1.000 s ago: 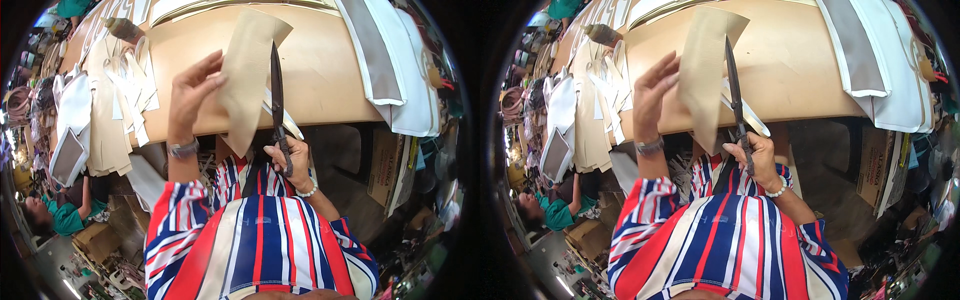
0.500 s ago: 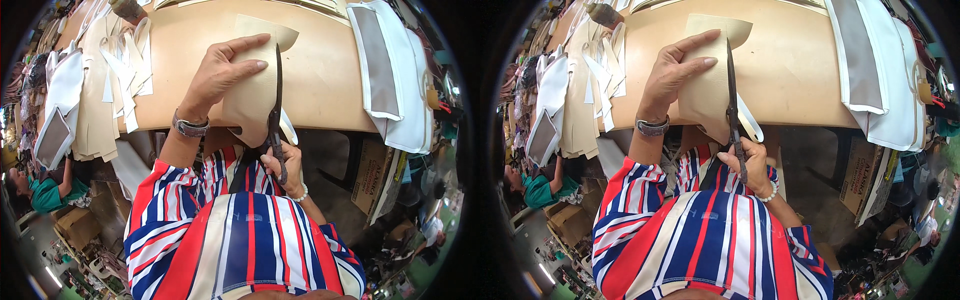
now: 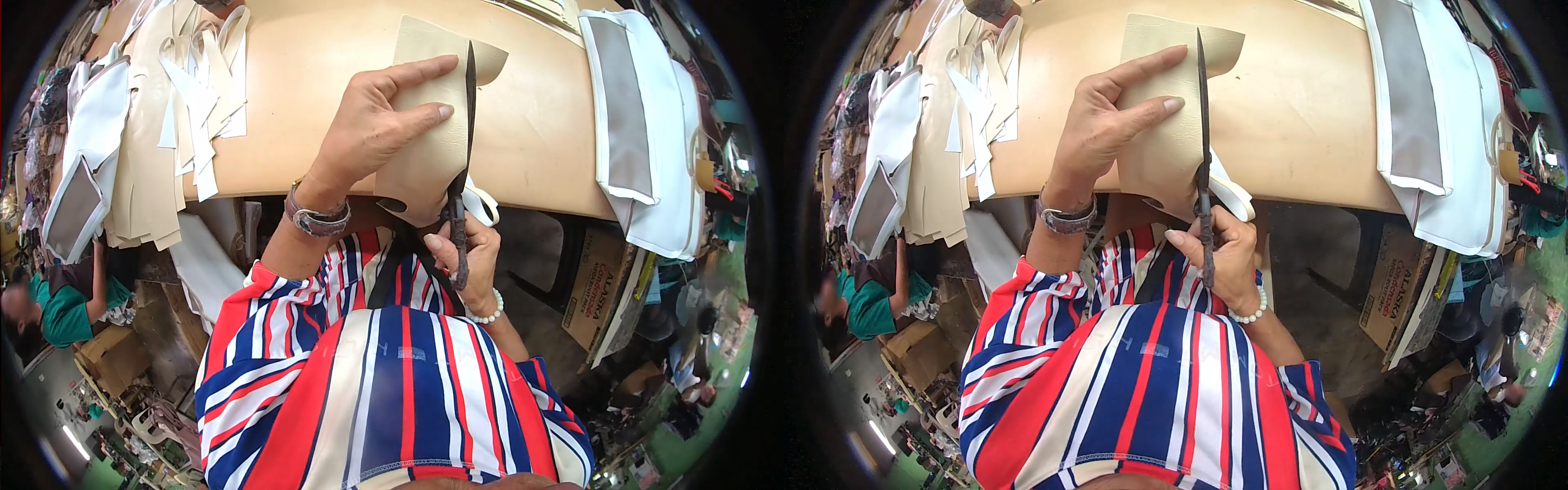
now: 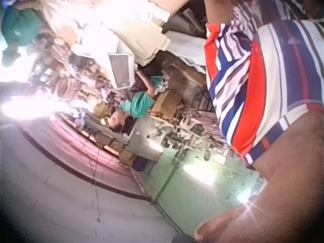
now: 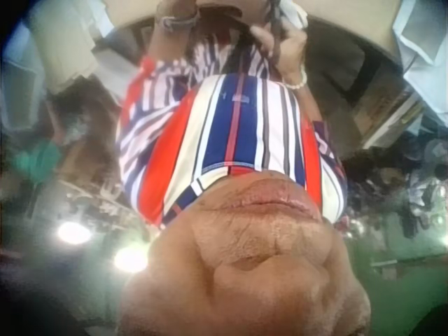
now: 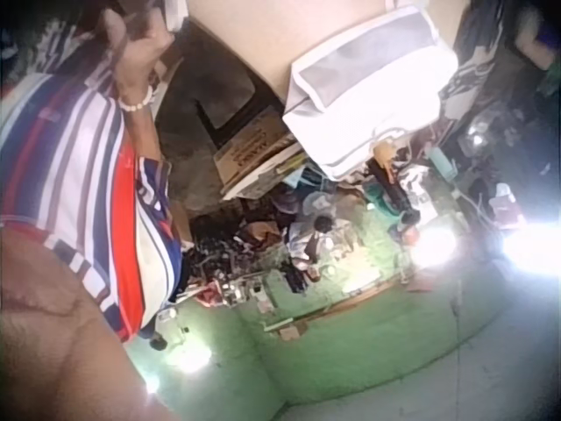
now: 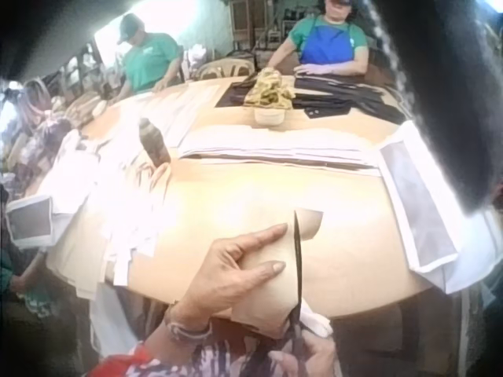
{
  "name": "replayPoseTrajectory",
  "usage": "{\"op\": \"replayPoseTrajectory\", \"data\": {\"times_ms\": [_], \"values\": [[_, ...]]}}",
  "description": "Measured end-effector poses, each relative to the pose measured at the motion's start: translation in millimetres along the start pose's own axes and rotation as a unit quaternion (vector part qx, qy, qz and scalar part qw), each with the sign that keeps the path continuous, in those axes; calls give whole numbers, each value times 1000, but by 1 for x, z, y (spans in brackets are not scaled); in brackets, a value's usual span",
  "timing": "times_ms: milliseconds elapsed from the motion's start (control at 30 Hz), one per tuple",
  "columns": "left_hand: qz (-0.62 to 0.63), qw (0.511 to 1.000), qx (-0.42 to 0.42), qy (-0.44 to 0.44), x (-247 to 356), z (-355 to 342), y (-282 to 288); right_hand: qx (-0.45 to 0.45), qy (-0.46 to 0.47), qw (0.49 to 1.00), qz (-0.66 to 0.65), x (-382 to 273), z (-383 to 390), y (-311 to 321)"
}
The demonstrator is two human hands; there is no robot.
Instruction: The person uses shears to cut a piece of beige fabric on a table. They then place the cut piece aside and pick up a white fabric piece with brown trim, placing it on the table. The person continues to handle and arrange various fabric pieces on the workspace.
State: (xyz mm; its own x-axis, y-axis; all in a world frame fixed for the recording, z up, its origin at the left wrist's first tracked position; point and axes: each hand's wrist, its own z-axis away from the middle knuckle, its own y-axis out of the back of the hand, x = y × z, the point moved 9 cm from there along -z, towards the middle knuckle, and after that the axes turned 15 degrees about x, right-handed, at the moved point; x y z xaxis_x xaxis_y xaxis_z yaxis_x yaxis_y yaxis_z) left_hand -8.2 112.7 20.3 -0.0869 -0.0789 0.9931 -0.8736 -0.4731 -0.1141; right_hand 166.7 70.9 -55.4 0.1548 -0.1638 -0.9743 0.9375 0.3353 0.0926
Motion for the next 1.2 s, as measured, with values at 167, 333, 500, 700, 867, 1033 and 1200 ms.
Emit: {"op": "replayPoseTrajectory", "data": {"times_ms": [167,333,500,700,867,1033,1200], "values": [[-22,999,0,-29,5,3,-1,0,16,1000,6,-5,-2,-2],[-29,999,2,-27,7,4,-1,1,2,1000,-1,0,-2,-3],[-25,999,4,-36,7,4,-1,16,-6,1000,1,-1,-3,-5],[-18,999,7,-27,7,5,-2,29,20,999,9,1,-3,-5],[-23,998,1,-56,18,-4,-7,43,31,999,-7,-5,-8,-4],[48,995,-7,-92,48,-36,-9,56,66,995,-41,-53,-51,-4],[124,991,1,-41,12,-48,-7,77,83,986,-123,-91,-111,-5]]}}
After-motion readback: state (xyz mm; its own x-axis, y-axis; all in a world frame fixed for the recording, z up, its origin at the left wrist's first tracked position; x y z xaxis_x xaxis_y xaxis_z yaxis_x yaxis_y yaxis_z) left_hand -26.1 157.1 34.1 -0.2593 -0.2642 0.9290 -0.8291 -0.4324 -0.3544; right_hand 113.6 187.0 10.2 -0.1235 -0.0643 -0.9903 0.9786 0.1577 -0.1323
